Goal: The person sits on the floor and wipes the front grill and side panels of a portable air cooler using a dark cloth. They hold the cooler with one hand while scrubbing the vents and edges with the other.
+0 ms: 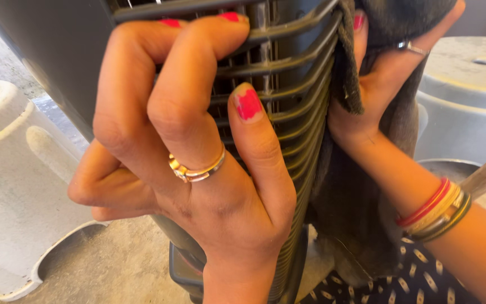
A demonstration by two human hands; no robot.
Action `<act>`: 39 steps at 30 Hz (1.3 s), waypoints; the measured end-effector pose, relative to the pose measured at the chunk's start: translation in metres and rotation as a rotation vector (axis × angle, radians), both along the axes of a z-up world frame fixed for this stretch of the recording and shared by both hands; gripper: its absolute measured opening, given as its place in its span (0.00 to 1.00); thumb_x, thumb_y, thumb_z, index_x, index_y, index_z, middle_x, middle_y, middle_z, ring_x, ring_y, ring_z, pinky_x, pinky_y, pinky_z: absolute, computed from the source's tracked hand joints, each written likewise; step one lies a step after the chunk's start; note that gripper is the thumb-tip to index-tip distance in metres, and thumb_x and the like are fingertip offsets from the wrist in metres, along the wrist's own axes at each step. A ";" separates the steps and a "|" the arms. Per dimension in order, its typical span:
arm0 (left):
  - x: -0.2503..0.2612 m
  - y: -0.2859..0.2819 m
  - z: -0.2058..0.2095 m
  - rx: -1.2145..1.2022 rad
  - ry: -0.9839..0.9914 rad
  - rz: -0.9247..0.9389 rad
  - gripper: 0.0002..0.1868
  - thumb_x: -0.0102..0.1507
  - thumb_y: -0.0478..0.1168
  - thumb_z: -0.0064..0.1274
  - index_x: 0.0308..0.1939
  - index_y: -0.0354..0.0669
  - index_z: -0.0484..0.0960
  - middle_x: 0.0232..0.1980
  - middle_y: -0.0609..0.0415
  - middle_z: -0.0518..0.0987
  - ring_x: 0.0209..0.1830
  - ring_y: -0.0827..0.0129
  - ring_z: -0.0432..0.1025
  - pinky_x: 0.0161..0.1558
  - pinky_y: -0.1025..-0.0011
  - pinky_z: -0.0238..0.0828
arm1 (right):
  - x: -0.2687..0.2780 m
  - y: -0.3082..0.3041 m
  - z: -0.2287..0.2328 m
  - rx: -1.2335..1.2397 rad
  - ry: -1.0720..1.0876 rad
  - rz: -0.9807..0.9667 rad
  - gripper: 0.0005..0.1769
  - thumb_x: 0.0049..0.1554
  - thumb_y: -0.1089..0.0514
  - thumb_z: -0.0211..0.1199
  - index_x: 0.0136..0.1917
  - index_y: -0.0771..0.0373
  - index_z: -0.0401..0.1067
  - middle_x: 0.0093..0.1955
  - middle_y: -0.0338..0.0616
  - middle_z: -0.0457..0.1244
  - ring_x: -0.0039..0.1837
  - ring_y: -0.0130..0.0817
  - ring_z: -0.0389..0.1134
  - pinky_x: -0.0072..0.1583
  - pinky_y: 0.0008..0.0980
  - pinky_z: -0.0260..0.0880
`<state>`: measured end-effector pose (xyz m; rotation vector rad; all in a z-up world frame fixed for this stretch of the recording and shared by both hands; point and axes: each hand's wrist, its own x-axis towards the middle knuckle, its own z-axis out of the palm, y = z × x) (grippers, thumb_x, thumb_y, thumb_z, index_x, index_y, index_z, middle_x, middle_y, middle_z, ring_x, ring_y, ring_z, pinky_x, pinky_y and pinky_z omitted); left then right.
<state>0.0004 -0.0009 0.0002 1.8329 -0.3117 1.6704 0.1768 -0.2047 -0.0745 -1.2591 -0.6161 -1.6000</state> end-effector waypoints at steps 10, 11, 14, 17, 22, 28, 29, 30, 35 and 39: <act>-0.001 0.001 0.001 -0.007 -0.011 0.016 0.14 0.76 0.44 0.40 0.62 0.51 0.76 0.61 0.65 0.75 0.53 0.74 0.57 0.60 0.73 0.46 | -0.006 0.012 0.001 0.073 0.042 -0.288 0.50 0.79 0.65 0.58 0.84 0.62 0.14 0.85 0.48 0.25 0.84 0.29 0.26 0.84 0.27 0.24; -0.001 0.001 0.000 -0.007 -0.012 0.019 0.15 0.76 0.44 0.39 0.63 0.51 0.76 0.62 0.64 0.75 0.53 0.74 0.57 0.60 0.73 0.46 | -0.006 0.013 -0.001 0.070 0.064 -0.352 0.50 0.78 0.65 0.58 0.83 0.64 0.14 0.86 0.48 0.22 0.86 0.29 0.22 0.84 0.27 0.20; -0.003 0.000 0.000 -0.015 -0.016 0.021 0.15 0.76 0.44 0.39 0.63 0.51 0.76 0.62 0.64 0.74 0.53 0.73 0.56 0.60 0.73 0.46 | -0.013 0.012 -0.008 0.019 0.106 -0.205 0.50 0.80 0.62 0.57 0.84 0.67 0.13 0.87 0.52 0.23 0.87 0.31 0.24 0.85 0.28 0.21; -0.005 -0.001 0.001 -0.024 -0.003 0.010 0.15 0.76 0.44 0.40 0.62 0.51 0.77 0.62 0.63 0.74 0.53 0.73 0.56 0.60 0.73 0.46 | -0.017 0.005 -0.010 -0.042 0.119 -0.238 0.50 0.79 0.59 0.57 0.84 0.65 0.14 0.87 0.49 0.23 0.87 0.29 0.25 0.85 0.27 0.22; -0.002 0.000 0.001 -0.007 0.022 0.025 0.13 0.76 0.45 0.42 0.61 0.52 0.77 0.63 0.60 0.73 0.56 0.73 0.59 0.61 0.72 0.45 | 0.001 -0.013 0.022 -0.102 0.115 -0.331 0.50 0.75 0.58 0.60 0.83 0.66 0.18 0.84 0.51 0.32 0.83 0.33 0.34 0.83 0.28 0.31; 0.001 0.000 -0.011 0.027 0.003 0.013 0.14 0.78 0.44 0.38 0.66 0.52 0.73 0.69 0.62 0.70 0.60 0.81 0.63 0.64 0.76 0.46 | -0.008 -0.018 0.025 -0.100 0.170 -0.410 0.51 0.70 0.56 0.63 0.81 0.68 0.24 0.79 0.54 0.42 0.79 0.37 0.44 0.79 0.29 0.41; 0.001 0.001 -0.012 0.028 0.001 0.022 0.15 0.78 0.44 0.37 0.66 0.52 0.73 0.69 0.63 0.70 0.61 0.82 0.63 0.64 0.76 0.47 | -0.010 -0.016 0.022 -0.088 0.175 -0.412 0.51 0.69 0.55 0.64 0.81 0.68 0.25 0.78 0.54 0.43 0.78 0.38 0.45 0.78 0.29 0.43; 0.000 0.000 -0.013 0.023 0.003 0.019 0.14 0.79 0.44 0.37 0.66 0.52 0.73 0.69 0.63 0.70 0.62 0.83 0.63 0.63 0.76 0.47 | -0.014 -0.016 0.019 -0.077 0.178 -0.416 0.51 0.68 0.55 0.64 0.81 0.69 0.25 0.77 0.55 0.45 0.77 0.39 0.47 0.78 0.29 0.45; -0.002 -0.001 -0.011 0.012 0.008 -0.004 0.15 0.78 0.44 0.36 0.66 0.50 0.72 0.68 0.65 0.71 0.60 0.80 0.58 0.65 0.75 0.45 | -0.002 -0.019 0.034 -0.023 0.255 -0.356 0.52 0.64 0.53 0.67 0.79 0.70 0.30 0.74 0.57 0.53 0.73 0.42 0.55 0.75 0.30 0.53; -0.002 -0.003 -0.002 -0.003 -0.005 -0.005 0.16 0.76 0.43 0.39 0.65 0.49 0.74 0.66 0.63 0.73 0.56 0.78 0.58 0.61 0.73 0.47 | 0.003 -0.020 0.053 -0.088 0.230 -0.247 0.58 0.58 0.50 0.72 0.78 0.74 0.30 0.72 0.57 0.60 0.72 0.41 0.63 0.74 0.31 0.60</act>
